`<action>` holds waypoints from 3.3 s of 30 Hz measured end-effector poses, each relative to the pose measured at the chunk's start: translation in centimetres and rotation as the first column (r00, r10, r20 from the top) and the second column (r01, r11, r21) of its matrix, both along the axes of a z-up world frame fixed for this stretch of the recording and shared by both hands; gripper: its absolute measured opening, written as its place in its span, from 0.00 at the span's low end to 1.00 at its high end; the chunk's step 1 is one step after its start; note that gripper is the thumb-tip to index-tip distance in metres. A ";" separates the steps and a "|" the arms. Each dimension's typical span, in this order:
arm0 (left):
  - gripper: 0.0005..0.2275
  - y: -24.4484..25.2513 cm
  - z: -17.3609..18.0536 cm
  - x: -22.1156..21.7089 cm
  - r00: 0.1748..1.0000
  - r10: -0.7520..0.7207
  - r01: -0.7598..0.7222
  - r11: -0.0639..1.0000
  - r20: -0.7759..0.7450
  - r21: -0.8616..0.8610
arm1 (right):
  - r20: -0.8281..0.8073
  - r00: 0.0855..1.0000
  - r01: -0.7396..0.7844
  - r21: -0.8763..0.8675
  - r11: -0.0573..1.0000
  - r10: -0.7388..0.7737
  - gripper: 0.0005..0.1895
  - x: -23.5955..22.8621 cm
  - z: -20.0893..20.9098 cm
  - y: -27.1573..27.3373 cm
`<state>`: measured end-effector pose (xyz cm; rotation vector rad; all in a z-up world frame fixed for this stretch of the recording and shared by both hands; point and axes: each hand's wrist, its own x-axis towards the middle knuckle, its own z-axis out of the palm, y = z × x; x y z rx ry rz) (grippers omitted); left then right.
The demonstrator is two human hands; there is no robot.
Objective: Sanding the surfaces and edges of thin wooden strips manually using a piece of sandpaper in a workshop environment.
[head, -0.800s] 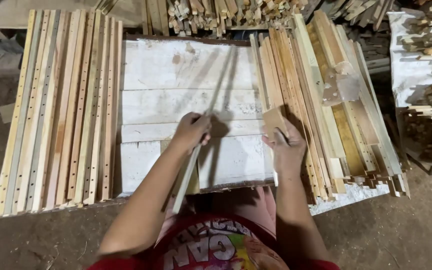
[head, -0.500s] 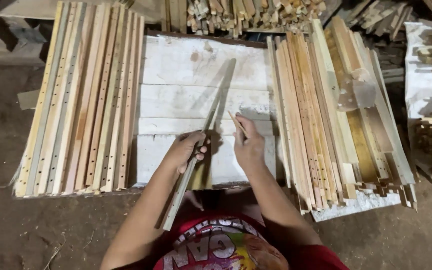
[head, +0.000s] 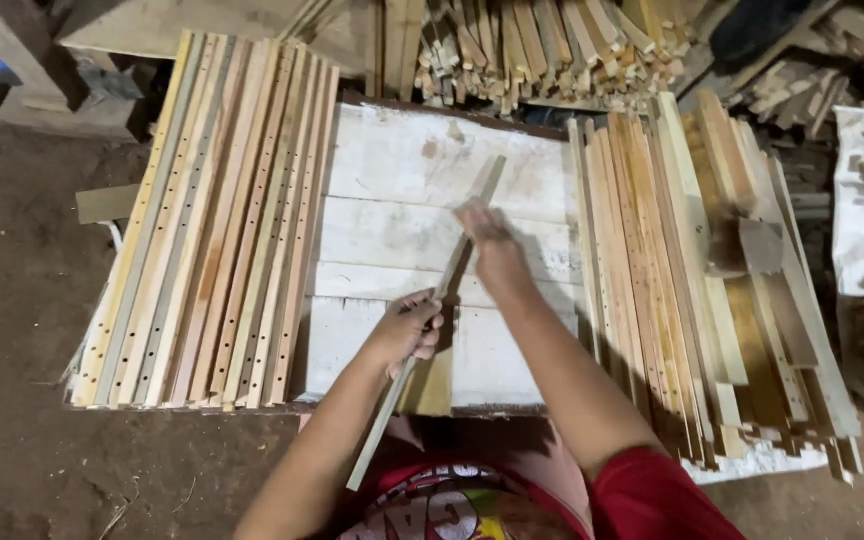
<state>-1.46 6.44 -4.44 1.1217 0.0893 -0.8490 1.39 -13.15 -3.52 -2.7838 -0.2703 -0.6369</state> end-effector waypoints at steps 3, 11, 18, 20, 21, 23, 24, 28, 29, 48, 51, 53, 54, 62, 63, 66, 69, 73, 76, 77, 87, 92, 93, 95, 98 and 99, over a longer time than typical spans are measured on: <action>0.04 0.1 0.2 -0.1 1.000 0.003 -0.003 1.000 -0.016 -0.006 | 0.048 0.998 0.040 -0.075 0.996 -0.037 0.31 5.9 -4.9 -4.2; 0.20 0.1 -0.6 -0.1 1.000 0.017 -0.017 1.000 -0.012 0.016 | 0.066 0.995 -0.059 -0.178 0.982 0.072 0.32 -5.0 -0.8 3.9; 0.24 0.7 1.5 -0.3 0.999 -0.049 0.047 0.996 0.015 0.081 | 0.037 0.997 0.069 -0.263 0.962 -0.062 0.28 3.2 -6.1 -2.7; 0.24 0.7 2.2 -0.1 0.999 -0.050 0.050 0.995 0.006 0.088 | -0.044 0.984 0.161 -0.206 0.965 -0.174 0.27 7.7 -5.1 -4.8; 0.24 0.8 2.5 -0.2 0.998 -0.056 0.057 0.994 -0.012 0.095 | -0.140 0.949 0.259 -0.157 0.953 -0.281 0.25 9.7 -4.7 -5.7; 0.24 0.6 2.4 -0.3 0.999 -0.044 0.046 0.995 -0.024 0.087 | -0.108 0.955 0.258 -0.164 0.952 -0.277 0.23 14.8 -9.7 -9.8; 0.24 0.5 2.3 -0.3 0.999 -0.033 0.036 0.996 -0.037 0.078 | -0.076 0.959 0.257 -0.173 0.951 -0.273 0.20 17.2 -12.2 -11.8; 0.25 0.9 2.5 0.0 0.997 -0.076 0.079 0.993 -0.033 0.092 | -0.251 0.935 0.239 -0.080 0.968 -0.251 0.24 8.2 -3.6 -4.5; 0.25 0.8 2.5 -0.1 0.998 -0.047 0.050 0.997 -0.035 0.067 | -0.208 0.961 0.168 -0.096 0.981 -0.184 0.28 5.6 -3.7 -3.0; 0.23 0.1 -0.9 0.1 0.999 -0.050 0.050 0.998 -0.014 0.032 | -0.227 0.944 0.226 -0.079 0.971 -0.238 0.23 8.9 -4.0 -5.8; 0.23 -0.1 -1.1 -0.2 0.999 0.019 -0.020 0.999 -0.042 -0.031 | -0.108 0.994 0.008 -0.190 0.982 -0.029 0.33 0.6 -2.5 0.0; 0.23 -0.2 -1.8 0.0 0.999 0.009 -0.011 0.999 -0.052 -0.034 | -0.015 1.000 -0.019 -0.218 0.976 0.016 0.30 -4.5 -1.6 2.9; 0.22 -0.2 -2.1 0.1 0.998 -0.001 0.000 0.999 -0.056 -0.033 | 0.083 0.995 -0.042 -0.243 0.969 0.063 0.27 -7.0 -1.2 4.3; 0.24 -0.1 -1.7 0.5 0.999 -0.033 0.032 0.999 0.040 0.028 | 0.094 0.995 0.049 -0.222 0.974 -0.029 0.28 3.1 -2.3 -1.0; 0.24 -0.2 -2.2 0.2 0.999 -0.040 0.039 0.999 0.032 0.030 | 0.122 0.990 0.094 -0.255 0.962 -0.065 0.25 4.5 -4.1 -2.1; 0.23 -0.1 -2.1 0.3 1.000 -0.016 0.016 1.000 0.001 0.003 | 0.104 0.994 0.043 -0.176 0.984 -0.025 0.27 4.6 -4.3 -2.3; 0.23 -0.1 -1.7 -0.2 1.000 0.009 -0.009 1.000 -0.020 0.003 | 0.095 0.995 0.055 -0.200 0.978 -0.037 0.28 2.9 -4.6 -2.2; 0.23 -0.1 -1.6 -0.1 1.000 -0.008 0.008 1.000 -0.008 0.003 | 0.075 0.996 0.066 -0.232 0.971 -0.050 0.31 -0.4 -3.1 0.7; 0.23 -0.1 -1.8 0.0 1.000 0.007 -0.007 1.000 -0.027 -0.010 | 0.082 0.997 0.019 -0.255 0.967 0.002 0.33 0.0 -3.9 -0.2; 0.23 0.0 -1.8 0.1 1.000 -0.007 0.007 1.000 -0.017 0.007 | 0.087 0.996 0.030 -0.255 0.966 -0.008 0.31 1.0 -4.7 -0.8; 0.24 0.5 2.0 -0.1 0.999 -0.032 0.032 0.997 0.000 0.064 | 0.085 0.992 0.102 -0.110 0.989 -0.093 0.28 8.5 -7.8 -6.3; 0.23 0.2 -1.1 0.6 0.999 -0.043 0.044 0.999 -0.010 0.029 | 0.088 0.995 -0.038 -0.136 0.990 0.050 0.24 -2.0 -1.8 1.6; 0.24 0.3 -1.2 0.2 0.999 -0.045 0.045 0.998 -0.017 0.031 | 0.094 0.991 -0.084 -0.131 0.988 0.096 0.23 -4.6 -2.2 3.0; 0.20 0.1 -1.9 0.0 0.999 -0.035 0.035 0.999 -0.036 0.022 | 0.112 0.986 -0.106 -0.169 0.980 0.126 0.23 -6.1 -4.3 2.6; 0.19 -0.1 -1.6 0.5 0.999 -0.023 0.024 1.000 -0.030 0.014 | 0.114 0.982 -0.132 -0.162 0.978 0.151 0.26 -3.4 -0.9 1.4; 0.22 0.0 -1.4 0.3 0.999 -0.032 0.033 0.999 -0.033 0.019 | 0.075 0.988 -0.129 -0.108 0.986 0.137 0.29 -2.3 1.1 1.2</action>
